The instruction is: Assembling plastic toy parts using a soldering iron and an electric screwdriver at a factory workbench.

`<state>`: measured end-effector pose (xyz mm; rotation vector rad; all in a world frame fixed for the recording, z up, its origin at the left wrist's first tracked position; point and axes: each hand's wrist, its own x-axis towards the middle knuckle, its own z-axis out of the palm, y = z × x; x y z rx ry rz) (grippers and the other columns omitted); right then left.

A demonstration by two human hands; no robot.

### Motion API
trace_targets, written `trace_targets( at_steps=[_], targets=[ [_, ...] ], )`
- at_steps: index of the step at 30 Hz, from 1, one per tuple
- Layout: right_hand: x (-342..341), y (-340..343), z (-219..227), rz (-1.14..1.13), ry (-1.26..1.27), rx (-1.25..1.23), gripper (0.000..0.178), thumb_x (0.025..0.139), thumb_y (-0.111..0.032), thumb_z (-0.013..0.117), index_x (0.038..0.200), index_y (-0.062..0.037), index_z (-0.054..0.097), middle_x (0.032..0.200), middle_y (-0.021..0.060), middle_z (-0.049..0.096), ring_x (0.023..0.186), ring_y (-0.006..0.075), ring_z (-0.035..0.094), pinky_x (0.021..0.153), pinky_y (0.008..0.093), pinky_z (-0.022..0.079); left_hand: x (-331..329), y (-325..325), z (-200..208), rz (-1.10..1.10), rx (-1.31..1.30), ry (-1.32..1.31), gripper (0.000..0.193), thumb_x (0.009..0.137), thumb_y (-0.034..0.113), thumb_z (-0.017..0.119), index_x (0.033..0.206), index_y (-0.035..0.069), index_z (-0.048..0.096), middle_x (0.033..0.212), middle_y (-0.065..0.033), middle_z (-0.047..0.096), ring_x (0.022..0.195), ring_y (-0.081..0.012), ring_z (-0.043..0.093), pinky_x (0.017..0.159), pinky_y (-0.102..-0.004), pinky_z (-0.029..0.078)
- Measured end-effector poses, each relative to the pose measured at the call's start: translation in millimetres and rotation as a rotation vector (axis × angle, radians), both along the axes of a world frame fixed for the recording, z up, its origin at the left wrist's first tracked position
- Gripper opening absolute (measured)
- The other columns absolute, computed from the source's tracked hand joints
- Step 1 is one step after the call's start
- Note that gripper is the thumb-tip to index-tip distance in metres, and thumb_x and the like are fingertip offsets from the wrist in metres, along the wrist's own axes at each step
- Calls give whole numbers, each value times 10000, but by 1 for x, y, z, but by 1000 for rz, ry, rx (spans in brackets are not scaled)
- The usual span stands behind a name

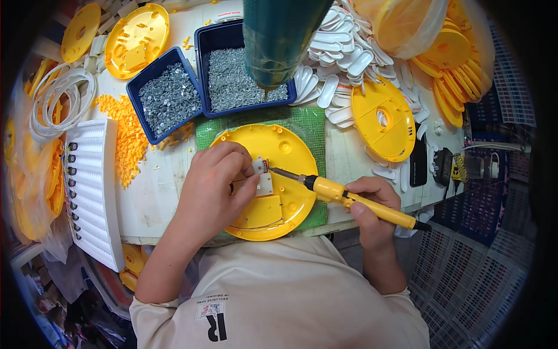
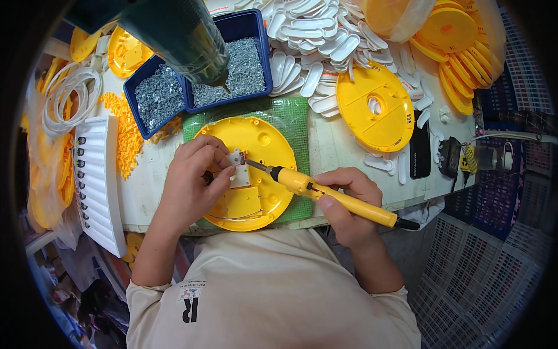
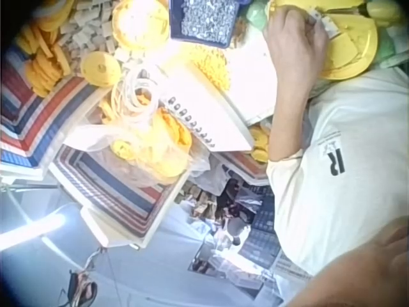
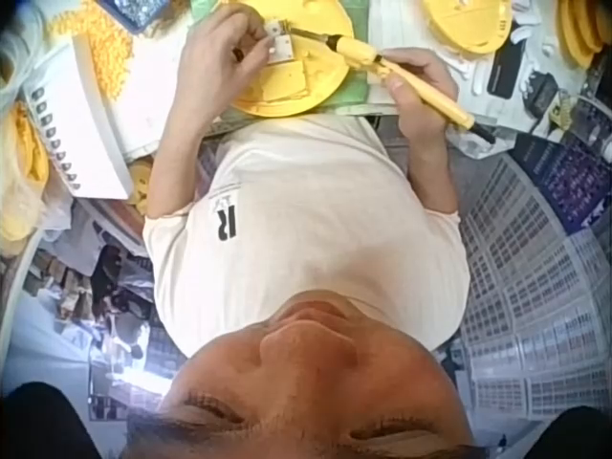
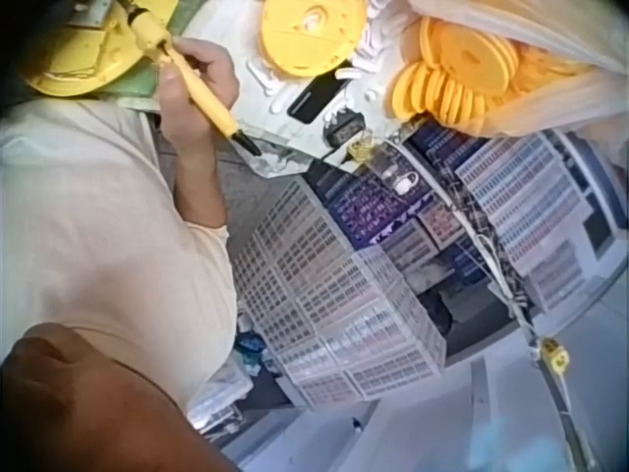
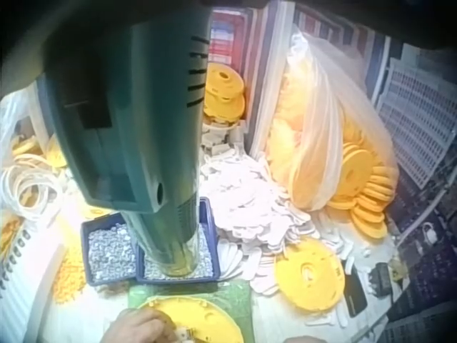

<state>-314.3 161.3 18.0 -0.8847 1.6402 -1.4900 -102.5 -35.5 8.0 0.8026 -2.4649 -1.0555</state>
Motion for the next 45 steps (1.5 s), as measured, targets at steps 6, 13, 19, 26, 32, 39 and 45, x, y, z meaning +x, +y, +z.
trace_targets(
  at_steps=[6,13,19,26,32,39,45],
  targets=[
    [0,1,0,-33,-12,-10,301,852,-138,674,1091,40,632,921,100,651,753,127,621,718,253,526,0,1,1,15,49,-22,178,790,-9,779,832,3,606,991,-110,650,797,-257,644,750,-356,514],
    [-1,1,-2,-25,-14,-22,300,860,-138,673,1096,41,622,924,103,645,746,125,615,717,254,527,0,0,0,-9,-33,-8,189,787,-3,785,831,7,601,993,-109,651,815,-267,642,768,-360,502],
    [-2,0,0,-30,13,-22,294,852,-128,663,1092,37,623,919,103,643,737,124,616,709,254,527,2,-1,4,2,50,-47,176,792,-5,770,871,14,614,1026,-117,663,901,-301,645,832,-377,498],
    [-2,-1,4,-102,29,-7,300,838,-148,655,1075,34,632,914,90,635,733,121,614,696,247,528,40,-38,18,390,14,65,162,925,64,706,1078,33,665,1036,-66,721,928,-174,683,782,-335,529],
    [-3,-2,2,-102,14,-19,305,844,-155,664,1082,33,635,925,88,636,743,124,615,696,249,527,55,-38,2,493,205,-235,255,938,151,744,1115,2,636,852,-103,713,701,-167,674,653,-303,531],
    [-3,-3,-1,-72,-7,-41,307,855,-164,683,1086,34,636,914,84,637,747,125,614,703,257,522,34,-27,-3,501,145,50,188,932,67,728,1097,9,660,887,-112,719,758,-171,686,685,-298,537],
    [-3,-1,-5,0,83,-56,277,859,-94,668,1103,35,636,916,79,638,774,119,610,735,248,511,10,-10,5,137,-39,49,135,898,-15,681,1032,-4,692,912,-107,667,823,-229,627,769,-337,506]
  ],
)
